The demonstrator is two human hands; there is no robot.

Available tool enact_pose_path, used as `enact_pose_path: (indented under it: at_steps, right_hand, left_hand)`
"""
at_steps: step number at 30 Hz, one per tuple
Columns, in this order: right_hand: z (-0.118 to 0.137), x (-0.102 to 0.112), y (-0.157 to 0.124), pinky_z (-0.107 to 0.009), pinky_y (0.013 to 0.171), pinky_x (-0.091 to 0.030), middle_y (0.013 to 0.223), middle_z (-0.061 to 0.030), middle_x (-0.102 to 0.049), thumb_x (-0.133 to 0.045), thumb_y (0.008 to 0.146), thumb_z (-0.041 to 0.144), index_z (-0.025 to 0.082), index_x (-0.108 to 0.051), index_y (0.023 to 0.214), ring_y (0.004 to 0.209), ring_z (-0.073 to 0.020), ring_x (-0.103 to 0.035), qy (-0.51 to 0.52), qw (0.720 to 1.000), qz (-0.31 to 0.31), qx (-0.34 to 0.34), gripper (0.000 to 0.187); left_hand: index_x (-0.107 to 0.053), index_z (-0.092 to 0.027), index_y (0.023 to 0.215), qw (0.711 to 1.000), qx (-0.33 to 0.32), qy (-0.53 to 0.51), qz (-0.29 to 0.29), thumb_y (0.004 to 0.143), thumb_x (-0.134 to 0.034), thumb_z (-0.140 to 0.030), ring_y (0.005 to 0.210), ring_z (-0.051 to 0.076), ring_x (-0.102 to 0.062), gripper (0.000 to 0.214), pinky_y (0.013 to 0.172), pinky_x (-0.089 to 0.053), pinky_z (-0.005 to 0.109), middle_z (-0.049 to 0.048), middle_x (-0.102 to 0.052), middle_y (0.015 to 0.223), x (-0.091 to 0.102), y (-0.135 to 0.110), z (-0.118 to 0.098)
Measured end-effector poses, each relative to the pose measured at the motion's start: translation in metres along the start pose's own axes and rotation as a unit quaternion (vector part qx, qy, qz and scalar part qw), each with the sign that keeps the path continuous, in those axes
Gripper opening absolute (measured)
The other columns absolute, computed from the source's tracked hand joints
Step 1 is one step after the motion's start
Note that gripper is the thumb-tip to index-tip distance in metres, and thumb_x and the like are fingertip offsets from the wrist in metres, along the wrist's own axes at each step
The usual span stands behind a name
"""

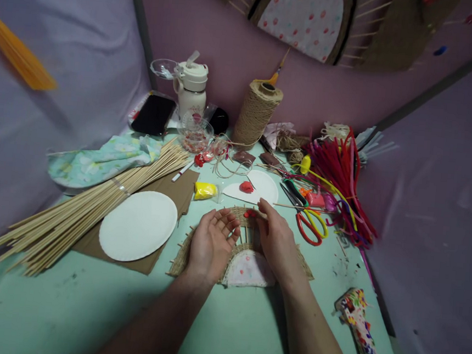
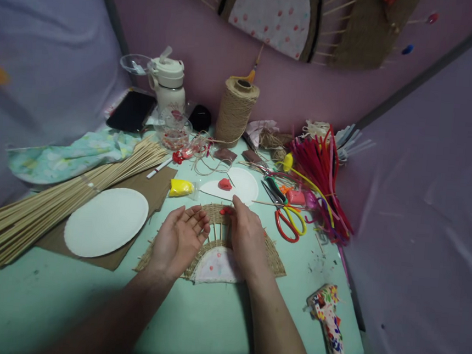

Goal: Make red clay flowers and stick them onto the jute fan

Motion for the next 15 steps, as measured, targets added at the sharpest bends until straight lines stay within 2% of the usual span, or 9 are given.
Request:
enact_pose_path:
  at_steps: [7, 15]
  right_hand:
    - [0.008, 0.003, -0.002, -0.039, 0.087, -0.039, 0.109, -0.0096, -0.072, -0.043, 0.092, 0.011, 0.018, -0.054, 0.128, 0.103, -0.0235, -0.062, -0.080, 0.995, -0.027, 0.053, 0.038]
    - [0.014, 0.003, -0.002, -0.037, 0.087, -0.032, 0.111, -0.0077, -0.071, -0.047, 0.094, 0.015, 0.019, -0.060, 0.116, 0.101, -0.0208, -0.063, -0.099, 0.993, -0.011, 0.062, 0.026]
  left_hand:
    - [-0.060, -0.012, 0.087, 1.000, 0.004, 0.010, -0.004, 0.089, -0.047, -0.027, 0.069, 0.012, -0.057, 0.019, 0.062, -0.050, 0.023, 0.0041, -0.057, 0.081, 0.001, 0.002, 0.002]
    - [-0.059, -0.013, 0.085, 1.000, 0.006, 0.002, -0.008, 0.089, -0.047, -0.027, 0.068, 0.012, -0.056, 0.019, 0.060, -0.049, 0.022, 0.0039, -0.056, 0.079, 0.003, 0.002, 0.002]
Point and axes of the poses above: each hand's wrist, its own y-axis towards the middle knuckle, its own x-axis out of the back of the hand, z = x × y, the point moved 6 cm from there along y, towards the middle knuckle
